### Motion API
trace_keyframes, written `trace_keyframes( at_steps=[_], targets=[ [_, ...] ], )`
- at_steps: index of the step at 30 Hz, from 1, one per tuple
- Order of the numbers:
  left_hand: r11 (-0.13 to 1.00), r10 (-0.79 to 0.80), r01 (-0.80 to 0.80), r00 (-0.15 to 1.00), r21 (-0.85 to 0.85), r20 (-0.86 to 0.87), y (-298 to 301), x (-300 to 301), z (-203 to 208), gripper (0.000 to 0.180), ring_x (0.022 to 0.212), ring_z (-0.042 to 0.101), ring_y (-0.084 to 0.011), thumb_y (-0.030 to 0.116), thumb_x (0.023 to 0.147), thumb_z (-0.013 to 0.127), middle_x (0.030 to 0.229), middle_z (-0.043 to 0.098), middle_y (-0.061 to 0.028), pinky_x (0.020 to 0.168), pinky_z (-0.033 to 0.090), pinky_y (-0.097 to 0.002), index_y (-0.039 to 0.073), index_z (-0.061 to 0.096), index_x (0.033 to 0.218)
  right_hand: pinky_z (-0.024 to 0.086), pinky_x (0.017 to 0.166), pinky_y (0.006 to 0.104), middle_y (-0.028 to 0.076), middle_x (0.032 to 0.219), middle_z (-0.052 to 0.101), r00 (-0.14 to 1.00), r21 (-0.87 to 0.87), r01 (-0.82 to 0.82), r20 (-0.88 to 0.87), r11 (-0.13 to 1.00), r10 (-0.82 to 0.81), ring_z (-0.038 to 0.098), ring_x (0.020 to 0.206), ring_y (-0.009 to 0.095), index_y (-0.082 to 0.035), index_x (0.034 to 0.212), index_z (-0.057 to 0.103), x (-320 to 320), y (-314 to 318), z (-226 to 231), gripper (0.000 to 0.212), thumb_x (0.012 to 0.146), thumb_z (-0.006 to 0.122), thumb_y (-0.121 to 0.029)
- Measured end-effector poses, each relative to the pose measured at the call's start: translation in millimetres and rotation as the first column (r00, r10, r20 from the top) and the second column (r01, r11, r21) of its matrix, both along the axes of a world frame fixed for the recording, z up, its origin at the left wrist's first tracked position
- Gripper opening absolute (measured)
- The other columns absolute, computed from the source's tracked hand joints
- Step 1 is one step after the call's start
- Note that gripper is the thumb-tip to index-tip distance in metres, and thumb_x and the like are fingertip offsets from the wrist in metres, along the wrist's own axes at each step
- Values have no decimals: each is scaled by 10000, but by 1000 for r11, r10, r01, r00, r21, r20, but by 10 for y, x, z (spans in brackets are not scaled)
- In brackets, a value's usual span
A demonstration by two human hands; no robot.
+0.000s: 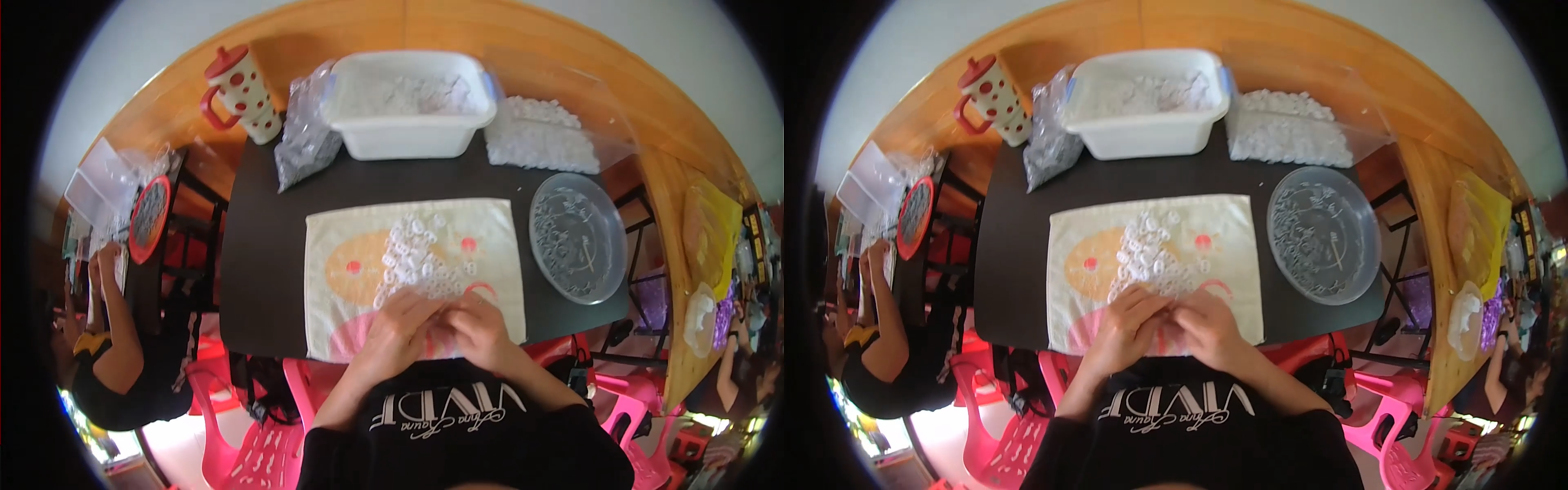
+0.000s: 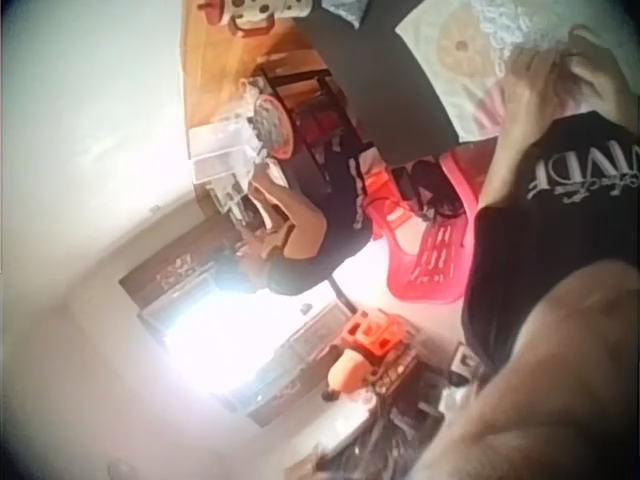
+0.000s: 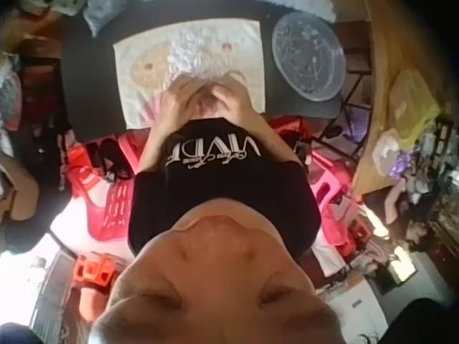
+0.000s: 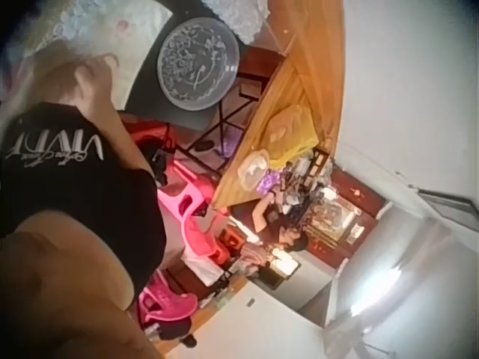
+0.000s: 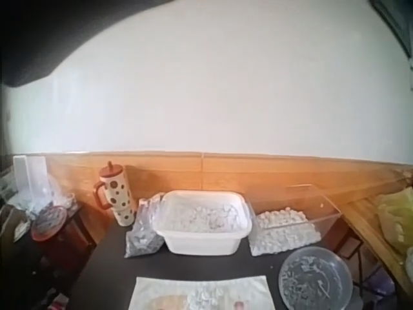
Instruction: Inserting small grey electronic components into white circular plastic rings by hand at a workbench.
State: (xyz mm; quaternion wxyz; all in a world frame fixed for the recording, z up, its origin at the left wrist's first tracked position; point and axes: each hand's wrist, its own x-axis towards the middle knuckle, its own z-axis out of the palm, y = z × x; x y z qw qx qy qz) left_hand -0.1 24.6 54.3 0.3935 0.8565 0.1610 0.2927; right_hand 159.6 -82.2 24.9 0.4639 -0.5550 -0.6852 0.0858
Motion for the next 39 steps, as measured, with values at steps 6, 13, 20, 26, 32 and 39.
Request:
trace_keyframes(
  at_steps=[6,13,20,26,32,39],
  targets=[
    [999,22,-21,999,-33,35,39,37,-85,287,808,600,-348,-106,732,654,871,644,-165,719,510,-401,-48,670,1013,515,697,379,122,972,690,993,-49,21,-113,999,-26,650,837,314,-6,968,689,18,31,27,311,699,646,144],
    [1000,28,-28,1000,-10,3,17,19,-101,280,821,603,-345,-109,731,656,876,649,-158,729,514,-403,-41,660,1002,508,686,381,119,923,673,995,-55,33,-94,998,-38,635,806,315,-7,925,678,8,41,13,282,693,632,145],
    [997,53,-53,999,51,-2,-8,7,-108,241,831,609,-339,-88,734,674,891,663,-147,733,511,-401,-34,658,969,497,656,360,134,880,651,997,-55,36,-74,998,-40,622,776,307,19,899,650,6,52,18,290,662,607,181],
    [997,61,-62,998,49,24,-20,-2,-149,222,837,616,-331,-78,741,688,895,673,-142,739,517,-393,-33,666,957,500,667,364,140,880,648,998,-71,37,-57,997,-41,620,784,311,22,890,645,4,46,31,279,663,611,181],
    [997,68,-70,996,38,50,-46,-11,-174,214,845,590,-337,-78,723,666,885,646,-134,735,502,-407,-22,653,929,498,654,361,138,879,649,997,-57,34,-62,998,-37,622,781,310,22,878,644,3,41,7,262,667,634,178],
    [996,58,-61,997,58,53,-32,-20,-168,196,842,624,-311,-90,730,682,895,687,-120,731,525,-379,-19,692,912,486,638,357,128,871,646,999,-27,14,-38,1000,-15,613,759,299,18,874,654,26,59,15,236,679,660,151]
  ],
)
